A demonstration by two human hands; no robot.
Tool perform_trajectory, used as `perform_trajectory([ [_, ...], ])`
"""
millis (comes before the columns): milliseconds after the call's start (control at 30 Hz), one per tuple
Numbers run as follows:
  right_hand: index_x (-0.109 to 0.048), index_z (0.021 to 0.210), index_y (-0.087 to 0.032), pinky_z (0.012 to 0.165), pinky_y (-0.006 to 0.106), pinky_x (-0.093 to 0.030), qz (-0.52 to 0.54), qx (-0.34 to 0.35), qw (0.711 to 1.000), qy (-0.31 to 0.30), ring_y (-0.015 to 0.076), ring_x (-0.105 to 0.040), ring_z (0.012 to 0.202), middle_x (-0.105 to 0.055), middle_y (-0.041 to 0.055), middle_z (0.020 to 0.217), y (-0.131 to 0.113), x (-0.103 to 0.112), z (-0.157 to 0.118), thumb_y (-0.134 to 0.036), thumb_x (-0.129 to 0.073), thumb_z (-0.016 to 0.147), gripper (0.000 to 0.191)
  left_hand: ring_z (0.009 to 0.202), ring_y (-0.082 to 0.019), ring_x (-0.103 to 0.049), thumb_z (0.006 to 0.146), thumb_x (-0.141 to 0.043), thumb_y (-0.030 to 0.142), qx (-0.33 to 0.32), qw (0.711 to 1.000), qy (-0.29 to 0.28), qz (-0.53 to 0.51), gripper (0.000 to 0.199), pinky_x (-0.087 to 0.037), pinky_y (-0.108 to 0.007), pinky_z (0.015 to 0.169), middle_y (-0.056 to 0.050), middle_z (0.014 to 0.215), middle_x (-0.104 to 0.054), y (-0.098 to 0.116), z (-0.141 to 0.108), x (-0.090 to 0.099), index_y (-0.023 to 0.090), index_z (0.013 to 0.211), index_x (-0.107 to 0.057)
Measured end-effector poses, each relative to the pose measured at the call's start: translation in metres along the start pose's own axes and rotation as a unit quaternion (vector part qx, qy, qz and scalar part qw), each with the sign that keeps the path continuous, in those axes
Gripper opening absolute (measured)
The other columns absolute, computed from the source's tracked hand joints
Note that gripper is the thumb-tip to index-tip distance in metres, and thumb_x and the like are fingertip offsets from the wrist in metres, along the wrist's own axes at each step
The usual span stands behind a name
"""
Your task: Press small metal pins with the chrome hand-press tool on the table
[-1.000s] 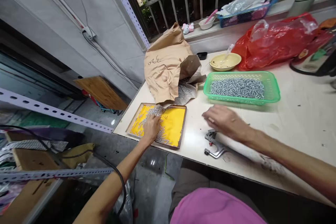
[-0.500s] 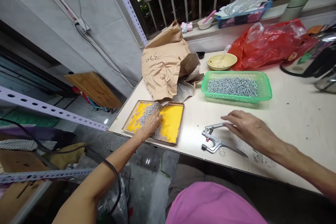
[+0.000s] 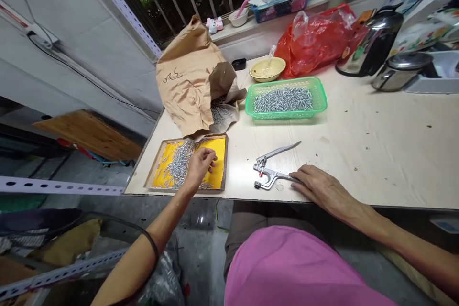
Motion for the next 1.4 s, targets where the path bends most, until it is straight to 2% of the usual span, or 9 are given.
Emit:
perform_trajectory([
  [100, -0.061, 0.105, -0.019, 0.071, 0.032, -0.047, 0.003, -0.004, 1.0, 0.004, 0.0197, -0.056, 0.083, -0.06, 0.0085, 0.091, 0.001, -0.001, -0.001, -0.026, -0.041, 0.095, 0.024, 0.054, -0.009, -0.055, 0.07, -0.065, 0.038, 0.046, 0.99, -0.083, -0.104, 0.029, -0.041, -0.018, 0.042, -0.002, 0.071, -0.062, 0.003, -0.018, -0.044, 0.013, 0.084, -0.059],
  [233, -0.062, 0.103, -0.018, 0.07, 0.031, -0.045, -0.003, -0.029, 1.0, 0.008, 0.0187, -0.056, 0.08, -0.059, 0.0075, 0.086, 0.005, 0.001, 0.001, -0.02, -0.04, 0.094, 0.024, 0.047, -0.006, -0.046, 0.067, -0.069, 0.039, 0.099, 0.978, -0.143, -0.113, 0.03, -0.034, -0.016, 0.037, 0.003, 0.057, -0.052, -0.002, -0.045, -0.1, 0.011, 0.078, -0.064],
  [400, -0.063, 0.1, -0.017, 0.07, 0.029, -0.043, -0.017, -0.055, 0.998, -0.014, 0.0183, -0.055, 0.081, -0.058, 0.0069, 0.085, 0.007, -0.002, 0.001, -0.017, -0.041, 0.094, 0.023, 0.036, -0.003, -0.035, 0.069, -0.069, 0.039, 0.142, 0.972, -0.16, -0.093, 0.03, -0.026, -0.017, 0.034, 0.006, 0.049, -0.046, -0.018, -0.052, -0.131, 0.011, 0.074, -0.062],
  [833, -0.061, 0.088, -0.016, 0.063, 0.028, -0.038, -0.019, -0.063, 0.998, -0.008, 0.0159, -0.052, 0.073, -0.056, 0.0061, 0.082, 0.007, -0.002, 0.0, -0.013, -0.035, 0.094, 0.027, 0.031, -0.004, -0.034, 0.074, -0.066, 0.033, 0.142, 0.964, -0.225, 0.021, 0.022, -0.024, -0.017, 0.034, 0.008, 0.039, -0.042, -0.019, -0.047, -0.143, 0.013, 0.067, -0.062],
  [967, -0.06, 0.1, -0.017, 0.071, 0.033, -0.044, -0.016, -0.028, 0.999, -0.013, 0.0209, -0.055, 0.086, -0.059, 0.0105, 0.096, 0.007, 0.005, 0.004, -0.027, -0.047, 0.093, 0.018, 0.032, -0.005, -0.039, 0.075, -0.066, 0.027, 0.173, 0.954, -0.244, 0.032, 0.016, -0.03, -0.017, 0.035, 0.007, 0.04, -0.045, -0.019, -0.051, -0.144, 0.012, 0.069, -0.063],
  [1100, -0.044, 0.132, -0.018, 0.095, 0.05, -0.038, -0.062, -0.012, 0.998, -0.007, 0.0366, -0.035, 0.128, -0.04, 0.0194, 0.139, 0.024, 0.017, 0.026, -0.054, -0.068, 0.073, 0.073, 0.033, -0.004, -0.04, 0.074, -0.068, 0.027, 0.187, 0.953, -0.234, 0.037, 0.017, -0.032, -0.016, 0.036, 0.007, 0.04, -0.046, -0.019, -0.053, -0.142, 0.012, 0.067, -0.062],
  [1167, -0.038, 0.138, -0.016, 0.102, 0.055, -0.029, -0.081, -0.001, 0.996, -0.045, 0.04, -0.023, 0.135, -0.032, 0.0208, 0.145, 0.033, 0.012, 0.041, -0.061, -0.072, 0.063, 0.094, 0.032, -0.004, -0.039, 0.073, -0.068, 0.026, 0.192, 0.954, -0.226, 0.041, 0.016, -0.033, -0.016, 0.036, 0.007, 0.039, -0.045, -0.019, -0.054, -0.141, 0.012, 0.067, -0.063],
  [1267, -0.04, 0.137, -0.011, 0.103, 0.057, -0.026, -0.089, 0.017, 0.99, -0.109, 0.0412, -0.029, 0.132, -0.039, 0.023, 0.14, 0.038, -0.001, 0.057, -0.065, -0.073, 0.057, 0.102, 0.032, -0.005, -0.038, 0.073, -0.067, 0.025, 0.191, 0.956, -0.218, 0.049, 0.014, -0.033, -0.017, 0.035, 0.007, 0.039, -0.045, -0.019, -0.054, -0.14, 0.012, 0.068, -0.064],
  [1400, -0.045, 0.131, -0.01, 0.097, 0.05, -0.033, -0.107, 0.027, 0.988, -0.107, 0.0353, -0.047, 0.114, -0.053, 0.0203, 0.125, 0.032, 0.0, 0.061, -0.057, -0.075, 0.06, 0.09, 0.032, -0.005, -0.038, 0.072, -0.066, 0.027, 0.187, 0.956, -0.221, 0.048, 0.016, -0.033, -0.017, 0.036, 0.007, 0.039, -0.045, -0.019, -0.054, -0.141, 0.012, 0.067, -0.063],
])
Point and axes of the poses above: each hand's wrist, its own z-axis towards the middle knuckle, its own x-axis out of the back of the hand, y = z × x, the point moved 10 cm from there along z, towards the middle knuckle
